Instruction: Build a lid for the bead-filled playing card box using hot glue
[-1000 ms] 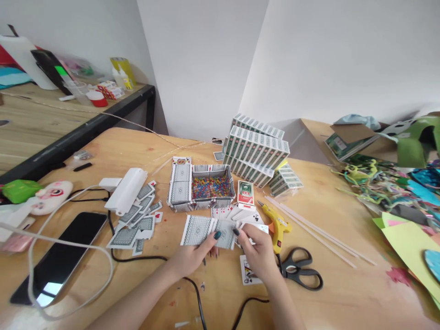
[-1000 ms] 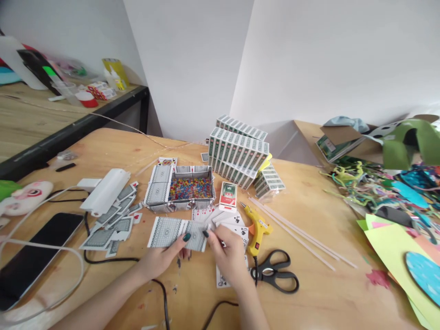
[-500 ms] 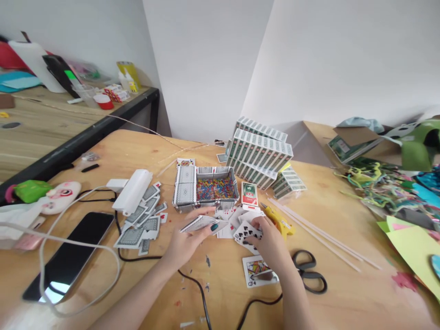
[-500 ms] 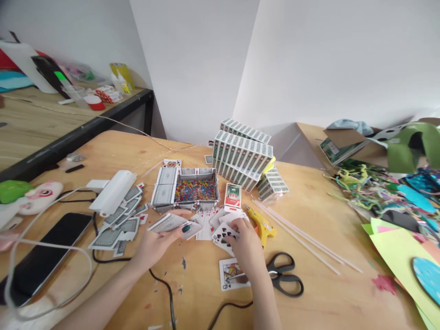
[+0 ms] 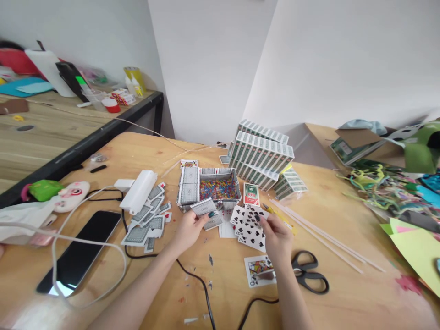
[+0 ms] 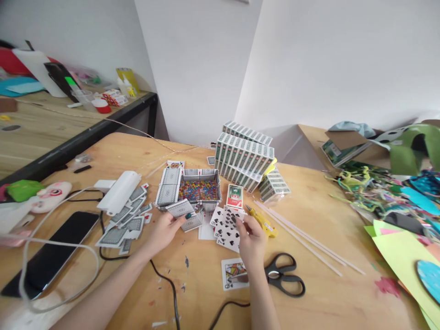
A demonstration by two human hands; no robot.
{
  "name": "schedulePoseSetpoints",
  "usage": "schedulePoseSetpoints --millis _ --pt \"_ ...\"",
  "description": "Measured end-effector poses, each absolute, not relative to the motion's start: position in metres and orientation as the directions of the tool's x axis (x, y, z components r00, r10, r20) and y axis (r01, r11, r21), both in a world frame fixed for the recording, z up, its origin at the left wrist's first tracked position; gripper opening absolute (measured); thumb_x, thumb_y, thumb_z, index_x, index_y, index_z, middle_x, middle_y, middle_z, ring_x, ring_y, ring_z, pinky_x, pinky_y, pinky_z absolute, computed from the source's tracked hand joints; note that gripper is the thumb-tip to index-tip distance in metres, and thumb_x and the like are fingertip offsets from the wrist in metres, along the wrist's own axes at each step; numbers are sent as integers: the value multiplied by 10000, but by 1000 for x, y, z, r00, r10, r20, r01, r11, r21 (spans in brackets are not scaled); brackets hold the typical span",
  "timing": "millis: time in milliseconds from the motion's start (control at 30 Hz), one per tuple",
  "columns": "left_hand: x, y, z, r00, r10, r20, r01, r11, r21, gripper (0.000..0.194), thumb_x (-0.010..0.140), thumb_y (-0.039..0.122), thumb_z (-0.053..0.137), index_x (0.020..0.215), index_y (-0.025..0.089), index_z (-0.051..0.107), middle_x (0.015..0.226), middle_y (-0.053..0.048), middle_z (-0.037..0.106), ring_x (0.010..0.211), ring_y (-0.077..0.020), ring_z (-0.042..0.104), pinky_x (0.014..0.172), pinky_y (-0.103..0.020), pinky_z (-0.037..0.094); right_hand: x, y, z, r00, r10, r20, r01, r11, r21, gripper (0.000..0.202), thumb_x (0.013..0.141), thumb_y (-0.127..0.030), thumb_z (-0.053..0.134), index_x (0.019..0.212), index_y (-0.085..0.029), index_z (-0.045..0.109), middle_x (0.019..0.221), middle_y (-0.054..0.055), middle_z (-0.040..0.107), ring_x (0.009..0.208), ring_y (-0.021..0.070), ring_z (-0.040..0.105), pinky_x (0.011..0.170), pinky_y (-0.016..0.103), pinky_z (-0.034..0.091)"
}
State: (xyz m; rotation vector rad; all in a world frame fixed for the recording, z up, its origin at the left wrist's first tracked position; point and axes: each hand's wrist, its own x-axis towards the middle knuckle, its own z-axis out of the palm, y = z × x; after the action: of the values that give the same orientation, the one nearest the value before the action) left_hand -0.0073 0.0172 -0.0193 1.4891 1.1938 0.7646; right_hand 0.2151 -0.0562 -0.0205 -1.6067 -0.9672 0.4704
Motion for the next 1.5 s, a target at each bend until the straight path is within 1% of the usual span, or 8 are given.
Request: schedulePoseSetpoints --millis 133,233,533,633,833,1067,1333,1500 --pt "-11 22 -24 381 919 -104 264 0 964 401 808 440 532 1081 151 581 1103 -104 659 1026 -243 600 919 -399 457 209 -47 -8 558 828 56 53 32 -998 268 748 -425 645 657 -200 530 483 -67 422 439 88 363 453 233 296" --pt "-13 26 -24 478 874 -89 155 16 988 409 813 408 539 1132 154 523 1093 -97 650 967 -210 613 870 -366 481 197 -33 2 492 870 18 -162 111 -981 264 715 -412 678 809 -209 539 625 -57 494 510 79 428 501 214 354" --pt "-26 30 -13 535 834 -131 271 -23 962 418 839 408 490 1153 140 559 1011 -75 668 884 -189 601 774 -296 486 165 -27 -3 321 939 -120 -376 10 -927 476 682 -311 657 1132 -228 525 1021 55 638 776 169 592 639 286 482" --pt "-28 31 -16 538 831 -146 269 -5 963 489 808 425 538 1211 149 557 1060 -77 675 946 -215 610 809 -320 494 166 -34 -10 341 930 -140 -370 -5 -929 442 704 -342 648 1117 -218 547 1023 73 669 814 207 624 669 336 513" --pt "-34 33 -16 561 822 -97 290 -85 953 434 778 392 584 1141 162 646 1143 -83 663 1059 -246 597 931 -354 460 174 -36 -16 396 915 -83 -241 16 -970 256 733 -385 675 872 -176 627 759 45 694 622 182 635 629 350 539" --pt "-36 30 -11 562 825 -56 322 -156 934 335 808 359 556 1062 187 691 1097 -63 686 975 -215 640 856 -296 493 172 -39 -13 186 972 -142 -183 -107 -977 253 729 -416 675 730 -173 601 592 11 648 522 155 595 553 311 518" --pt "-36 31 -10 491 871 -10 377 -202 904 243 791 335 562 887 178 721 907 -53 725 806 -169 647 742 -247 502 179 -41 -12 12 974 -225 -70 -224 -972 343 718 -499 642 631 -181 546 517 -3 606 390 110 490 403 243 398" --pt "-36 30 -7 524 850 -42 370 -183 911 240 777 331 574 847 159 727 869 -65 722 776 -169 639 708 -246 489 189 -42 -17 -56 974 -220 80 -215 -973 399 764 -477 598 518 -182 489 420 -42 471 369 69 350 394 215 274"
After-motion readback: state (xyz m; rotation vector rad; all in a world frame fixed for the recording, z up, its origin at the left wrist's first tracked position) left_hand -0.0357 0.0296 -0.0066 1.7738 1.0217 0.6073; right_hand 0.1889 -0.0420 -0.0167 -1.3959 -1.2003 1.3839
